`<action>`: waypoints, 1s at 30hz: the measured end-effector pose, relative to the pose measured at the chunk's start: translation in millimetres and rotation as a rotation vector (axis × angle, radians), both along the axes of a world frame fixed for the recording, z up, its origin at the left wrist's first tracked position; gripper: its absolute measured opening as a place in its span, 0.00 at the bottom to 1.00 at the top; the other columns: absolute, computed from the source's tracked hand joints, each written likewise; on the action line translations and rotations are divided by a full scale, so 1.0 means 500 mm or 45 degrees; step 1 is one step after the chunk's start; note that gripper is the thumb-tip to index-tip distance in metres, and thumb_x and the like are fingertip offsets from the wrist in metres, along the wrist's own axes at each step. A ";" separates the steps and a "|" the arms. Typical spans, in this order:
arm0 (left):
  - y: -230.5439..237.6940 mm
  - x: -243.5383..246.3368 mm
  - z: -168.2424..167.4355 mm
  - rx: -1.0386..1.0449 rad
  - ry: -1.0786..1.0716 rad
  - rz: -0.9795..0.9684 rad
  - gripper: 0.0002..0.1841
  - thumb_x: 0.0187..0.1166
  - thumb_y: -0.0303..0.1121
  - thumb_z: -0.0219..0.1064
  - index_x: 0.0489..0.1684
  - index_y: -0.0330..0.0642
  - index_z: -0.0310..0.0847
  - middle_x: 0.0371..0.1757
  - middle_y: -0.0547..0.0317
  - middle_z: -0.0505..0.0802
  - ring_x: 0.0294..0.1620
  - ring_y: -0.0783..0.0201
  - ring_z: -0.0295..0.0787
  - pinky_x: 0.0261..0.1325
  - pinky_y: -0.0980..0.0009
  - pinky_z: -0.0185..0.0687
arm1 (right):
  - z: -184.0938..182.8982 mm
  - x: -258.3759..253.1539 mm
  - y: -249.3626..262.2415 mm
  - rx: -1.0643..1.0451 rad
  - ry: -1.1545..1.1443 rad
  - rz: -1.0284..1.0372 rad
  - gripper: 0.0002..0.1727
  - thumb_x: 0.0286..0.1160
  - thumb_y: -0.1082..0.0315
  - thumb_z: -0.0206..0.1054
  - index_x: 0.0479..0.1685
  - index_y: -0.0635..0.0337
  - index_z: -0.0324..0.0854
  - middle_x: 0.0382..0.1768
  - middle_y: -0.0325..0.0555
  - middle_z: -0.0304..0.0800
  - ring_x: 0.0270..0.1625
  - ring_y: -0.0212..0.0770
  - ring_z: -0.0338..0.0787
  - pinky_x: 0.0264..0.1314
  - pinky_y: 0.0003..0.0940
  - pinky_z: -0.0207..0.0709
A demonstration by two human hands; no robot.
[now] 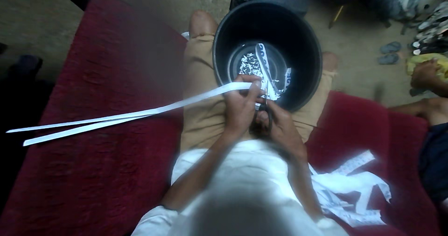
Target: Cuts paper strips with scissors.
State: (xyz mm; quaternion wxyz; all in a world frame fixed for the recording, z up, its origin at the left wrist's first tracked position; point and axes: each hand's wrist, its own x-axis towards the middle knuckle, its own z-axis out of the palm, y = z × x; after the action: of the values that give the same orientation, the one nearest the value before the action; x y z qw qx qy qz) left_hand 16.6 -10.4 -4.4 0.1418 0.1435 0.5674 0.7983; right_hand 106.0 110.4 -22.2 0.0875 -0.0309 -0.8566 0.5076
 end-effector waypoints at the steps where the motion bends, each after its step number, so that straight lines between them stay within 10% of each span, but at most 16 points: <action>1: 0.000 0.000 -0.001 0.009 0.001 -0.002 0.08 0.87 0.28 0.63 0.58 0.39 0.81 0.36 0.57 0.91 0.29 0.69 0.90 0.33 0.75 0.90 | 0.000 0.000 0.000 -0.004 0.001 -0.002 0.26 0.90 0.47 0.54 0.71 0.57 0.78 0.27 0.38 0.83 0.21 0.31 0.80 0.21 0.29 0.79; 30: -0.001 0.000 0.002 -0.021 0.004 0.010 0.08 0.88 0.30 0.62 0.59 0.41 0.80 0.37 0.59 0.90 0.29 0.70 0.89 0.32 0.76 0.89 | 0.001 0.010 -0.002 -0.066 -0.081 -0.030 0.24 0.89 0.49 0.56 0.74 0.51 0.78 0.29 0.38 0.85 0.23 0.31 0.81 0.22 0.29 0.79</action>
State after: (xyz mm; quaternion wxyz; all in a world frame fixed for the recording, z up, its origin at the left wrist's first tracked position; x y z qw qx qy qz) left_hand 16.8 -10.8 -3.3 0.1389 0.1411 0.5746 0.7941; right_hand 111.3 109.3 -21.7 0.0654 -0.0595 -0.8451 0.5272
